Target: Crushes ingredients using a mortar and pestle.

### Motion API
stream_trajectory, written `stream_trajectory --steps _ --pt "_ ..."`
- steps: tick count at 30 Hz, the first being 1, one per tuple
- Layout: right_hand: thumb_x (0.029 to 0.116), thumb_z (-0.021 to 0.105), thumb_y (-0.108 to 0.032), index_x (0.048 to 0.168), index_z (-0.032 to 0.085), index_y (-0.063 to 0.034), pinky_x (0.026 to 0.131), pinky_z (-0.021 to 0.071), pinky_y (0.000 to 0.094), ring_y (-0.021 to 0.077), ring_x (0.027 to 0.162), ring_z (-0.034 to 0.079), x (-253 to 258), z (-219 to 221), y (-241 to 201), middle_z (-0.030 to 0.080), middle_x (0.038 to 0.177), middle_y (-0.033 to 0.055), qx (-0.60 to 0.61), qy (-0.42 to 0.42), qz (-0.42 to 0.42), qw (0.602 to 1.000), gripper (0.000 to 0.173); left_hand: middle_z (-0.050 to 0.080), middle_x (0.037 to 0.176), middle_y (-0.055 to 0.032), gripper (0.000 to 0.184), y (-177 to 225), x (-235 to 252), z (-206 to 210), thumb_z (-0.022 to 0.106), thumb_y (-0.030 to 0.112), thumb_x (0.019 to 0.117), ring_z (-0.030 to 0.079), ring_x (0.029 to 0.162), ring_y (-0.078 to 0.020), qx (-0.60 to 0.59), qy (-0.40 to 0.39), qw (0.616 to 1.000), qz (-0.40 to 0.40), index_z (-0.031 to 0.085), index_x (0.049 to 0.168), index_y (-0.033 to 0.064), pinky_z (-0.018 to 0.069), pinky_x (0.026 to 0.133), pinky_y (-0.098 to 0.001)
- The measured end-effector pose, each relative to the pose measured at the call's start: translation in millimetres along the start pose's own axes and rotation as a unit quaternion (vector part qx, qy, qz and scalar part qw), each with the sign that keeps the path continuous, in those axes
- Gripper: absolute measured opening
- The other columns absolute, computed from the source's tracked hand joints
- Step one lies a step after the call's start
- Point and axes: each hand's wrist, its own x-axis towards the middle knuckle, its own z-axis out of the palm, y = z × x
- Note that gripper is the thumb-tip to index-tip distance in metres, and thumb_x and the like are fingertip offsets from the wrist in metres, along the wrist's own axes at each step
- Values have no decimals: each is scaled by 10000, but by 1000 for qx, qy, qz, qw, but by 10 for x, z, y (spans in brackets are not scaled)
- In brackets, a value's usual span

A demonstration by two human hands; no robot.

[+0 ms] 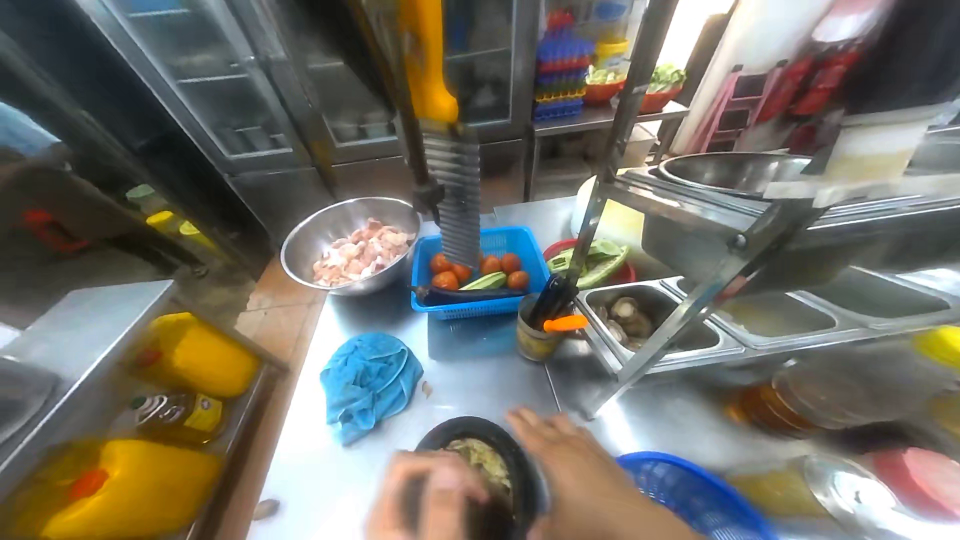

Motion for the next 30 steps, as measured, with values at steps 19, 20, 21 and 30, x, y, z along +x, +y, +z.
stream_trajectory --steps 19,20,21,30 --pt "573 908 -660 1643 189 -72 1103 384 646 382 1468 397 -172 423 -170 383 1630 138 87 29 60 994 1418 714 726 -28 232 -52 61 -31 592 302 1028 721 632 -173 7 21 1000 -7 657 895 123 643 620 -358" --pt "570 912 -653 1640 196 -64 1099 385 658 396 1468 395 -170 433 -167 383 1627 156 91 34 56 994 1416 715 725 -21 244 -186 -51 40 607 297 998 719 629 -149 61 40 997 -13 662 883 89 641 611 -336" --pt "573 907 -663 1643 192 -68 1097 385 662 401 1470 390 -168 432 -171 380 1630 156 90 36 55 994 1417 710 703 -14 260 -254 -59 92 613 292 985 710 609 -132 91 49 994 -25 658 851 74 633 587 -317" --pt "593 872 -706 1638 203 -57 1127 338 662 402 1499 343 -224 407 -235 355 1644 154 60 21 72 995 1400 712 727 -5 281 -258 -88 13 620 368 1016 715 625 -149 53 14 998 -22 669 883 125 644 603 -341"
